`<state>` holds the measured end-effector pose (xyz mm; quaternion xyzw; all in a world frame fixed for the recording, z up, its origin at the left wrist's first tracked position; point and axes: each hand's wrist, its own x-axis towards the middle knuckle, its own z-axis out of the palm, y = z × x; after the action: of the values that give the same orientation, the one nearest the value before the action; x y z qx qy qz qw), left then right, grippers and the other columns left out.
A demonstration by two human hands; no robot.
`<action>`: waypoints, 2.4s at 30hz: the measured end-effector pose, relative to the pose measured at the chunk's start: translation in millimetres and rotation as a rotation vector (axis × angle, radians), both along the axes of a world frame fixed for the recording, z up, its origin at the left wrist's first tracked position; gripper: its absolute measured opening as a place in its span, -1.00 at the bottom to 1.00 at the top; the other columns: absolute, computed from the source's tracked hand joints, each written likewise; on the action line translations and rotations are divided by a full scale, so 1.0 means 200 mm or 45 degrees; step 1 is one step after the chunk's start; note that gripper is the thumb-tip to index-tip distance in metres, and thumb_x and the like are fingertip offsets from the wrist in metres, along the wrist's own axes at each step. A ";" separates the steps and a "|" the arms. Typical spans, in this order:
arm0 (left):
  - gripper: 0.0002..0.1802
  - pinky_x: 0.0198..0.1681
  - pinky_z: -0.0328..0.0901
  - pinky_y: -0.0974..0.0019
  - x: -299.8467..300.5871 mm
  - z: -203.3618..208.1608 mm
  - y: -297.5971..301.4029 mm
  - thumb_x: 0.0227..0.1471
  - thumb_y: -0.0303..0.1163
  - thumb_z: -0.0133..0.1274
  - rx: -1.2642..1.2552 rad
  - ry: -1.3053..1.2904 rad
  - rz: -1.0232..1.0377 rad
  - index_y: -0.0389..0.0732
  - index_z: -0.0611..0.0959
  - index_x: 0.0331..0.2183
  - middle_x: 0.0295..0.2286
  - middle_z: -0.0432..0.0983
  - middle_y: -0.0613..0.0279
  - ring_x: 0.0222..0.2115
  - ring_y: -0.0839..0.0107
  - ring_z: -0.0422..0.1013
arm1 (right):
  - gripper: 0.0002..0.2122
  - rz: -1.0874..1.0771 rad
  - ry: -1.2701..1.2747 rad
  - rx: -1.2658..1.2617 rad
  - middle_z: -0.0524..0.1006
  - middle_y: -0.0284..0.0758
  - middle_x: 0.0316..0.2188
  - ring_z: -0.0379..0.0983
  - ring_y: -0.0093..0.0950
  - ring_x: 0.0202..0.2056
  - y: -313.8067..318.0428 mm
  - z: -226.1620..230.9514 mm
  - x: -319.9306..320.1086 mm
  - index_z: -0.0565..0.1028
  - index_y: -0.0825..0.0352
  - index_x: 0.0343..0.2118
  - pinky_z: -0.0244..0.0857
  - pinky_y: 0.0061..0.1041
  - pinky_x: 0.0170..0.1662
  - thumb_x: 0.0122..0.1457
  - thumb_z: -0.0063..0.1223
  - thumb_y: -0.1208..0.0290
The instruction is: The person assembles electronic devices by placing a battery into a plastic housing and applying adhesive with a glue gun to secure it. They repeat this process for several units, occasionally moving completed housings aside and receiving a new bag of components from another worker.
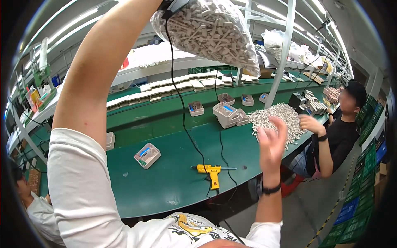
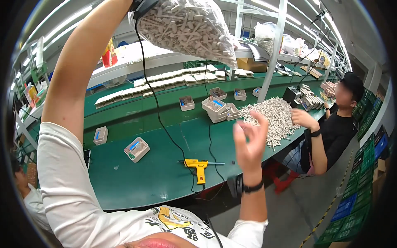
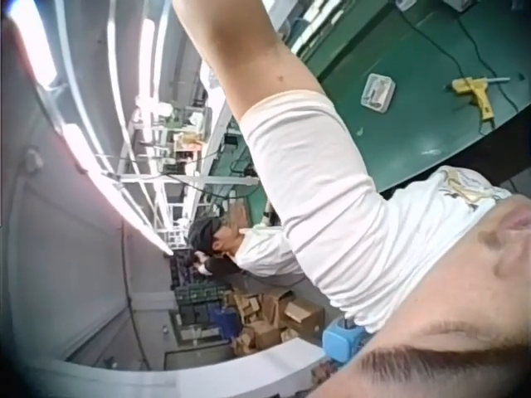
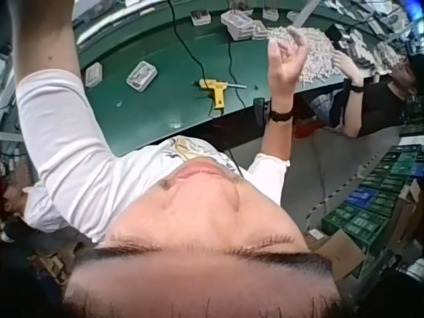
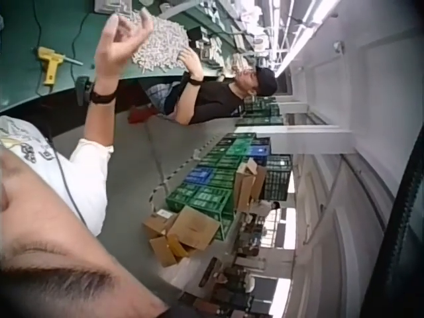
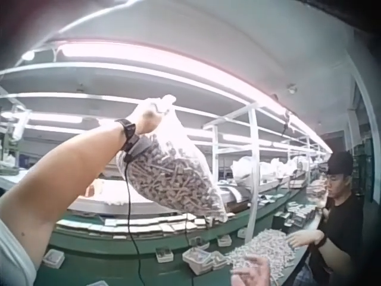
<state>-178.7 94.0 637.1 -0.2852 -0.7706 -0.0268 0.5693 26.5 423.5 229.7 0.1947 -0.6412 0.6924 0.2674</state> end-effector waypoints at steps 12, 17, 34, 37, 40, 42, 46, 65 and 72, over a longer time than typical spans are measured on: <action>-0.67 -0.09 0.48 0.11 0.01 0.07 0.13 0.34 -0.18 0.09 -0.064 -0.148 -0.270 -0.15 0.74 -0.01 -0.15 0.71 -0.02 -0.14 -0.01 0.61 | 0.21 -0.479 0.427 0.230 0.30 0.09 0.34 0.41 -0.16 0.26 -0.65 0.69 -0.84 0.11 0.48 0.45 0.39 -0.24 0.24 -0.11 0.65 -0.12; -0.60 0.00 0.47 0.04 -0.03 -0.09 0.13 0.35 -0.10 0.06 -0.013 0.043 0.136 -0.15 0.74 0.00 -0.10 0.70 -0.06 -0.04 -0.09 0.59 | 0.16 -0.553 0.338 0.151 0.37 0.08 0.25 0.42 -0.05 0.22 -0.82 0.69 -1.04 0.18 0.46 0.41 0.34 -0.14 0.26 -0.13 0.64 -0.12; -0.54 0.09 0.44 0.13 -0.74 -0.65 -0.57 0.25 -0.17 0.18 0.165 -0.827 0.292 -0.25 0.73 0.06 0.06 0.65 -0.10 -0.01 0.06 0.61 | 0.06 -0.589 -0.077 0.677 0.40 0.11 0.29 0.32 0.14 0.27 -1.00 0.55 -1.64 0.20 0.37 0.45 0.16 -0.03 0.37 0.02 0.41 -0.23; -0.56 0.09 0.44 0.13 -0.68 -0.64 -0.79 0.28 -0.21 0.14 0.240 -0.810 0.132 -0.26 0.70 0.08 0.07 0.64 -0.02 -0.01 0.12 0.60 | -0.07 -0.599 0.006 0.704 0.41 0.14 0.28 0.32 0.13 0.27 -1.03 0.55 -1.58 0.27 0.38 0.41 0.18 -0.05 0.36 0.12 0.33 -0.18; -0.56 0.14 0.40 0.10 -0.52 -0.69 -0.87 0.34 -0.21 0.08 0.238 -0.714 0.086 -0.28 0.66 0.11 0.08 0.63 -0.04 0.04 0.09 0.56 | -0.13 -0.623 0.158 0.628 0.42 0.16 0.26 0.31 0.13 0.29 -0.91 0.51 -1.47 0.32 0.38 0.37 0.20 -0.06 0.35 0.14 0.33 -0.15; -0.54 0.26 0.32 0.06 -0.31 -0.68 -0.82 0.42 -0.17 -0.02 0.141 -0.521 0.163 -0.31 0.61 0.13 0.08 0.60 -0.17 0.16 -0.03 0.48 | -0.16 -0.648 0.215 0.604 0.43 0.17 0.25 0.30 0.13 0.29 -0.77 0.49 -1.37 0.35 0.39 0.36 0.21 -0.06 0.35 0.16 0.32 -0.13; -0.52 0.27 0.30 0.08 0.47 -0.69 -0.69 0.43 -0.21 -0.02 0.292 -0.693 0.179 -0.37 0.54 0.18 0.15 0.53 -0.14 0.21 0.06 0.43 | -0.34 -0.532 0.320 0.694 0.51 0.05 0.14 0.44 -0.10 0.18 -0.51 0.45 -0.95 0.45 0.43 0.25 0.31 -0.22 0.26 0.25 0.31 0.02; 0.04 0.27 0.26 0.00 1.48 -2.93 -0.73 -0.06 -0.11 0.47 0.409 -1.069 0.763 -0.28 0.34 0.33 0.17 0.40 -0.16 0.21 -0.11 0.31 | -0.53 -0.043 -0.891 1.691 0.66 -0.12 -0.49 0.64 -0.09 -0.41 -0.37 -0.93 0.25 0.56 0.44 -0.22 0.51 -0.14 -0.29 0.07 0.31 0.05; 0.19 0.34 0.21 0.00 1.40 -3.06 -0.89 -0.18 -0.08 0.55 0.718 -1.451 0.572 -0.28 0.30 0.36 0.20 0.35 -0.18 0.25 -0.13 0.27 | -0.52 -0.173 -0.948 1.644 0.65 -0.01 -0.48 0.63 -0.02 -0.43 -0.38 -1.14 0.13 0.44 0.45 -0.08 0.53 -0.11 -0.31 0.07 0.22 0.15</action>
<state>101.1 -84.0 25.8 0.1001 -0.9547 -0.2541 0.1181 53.3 346.5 1.4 0.0258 -0.9789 0.1805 -0.0927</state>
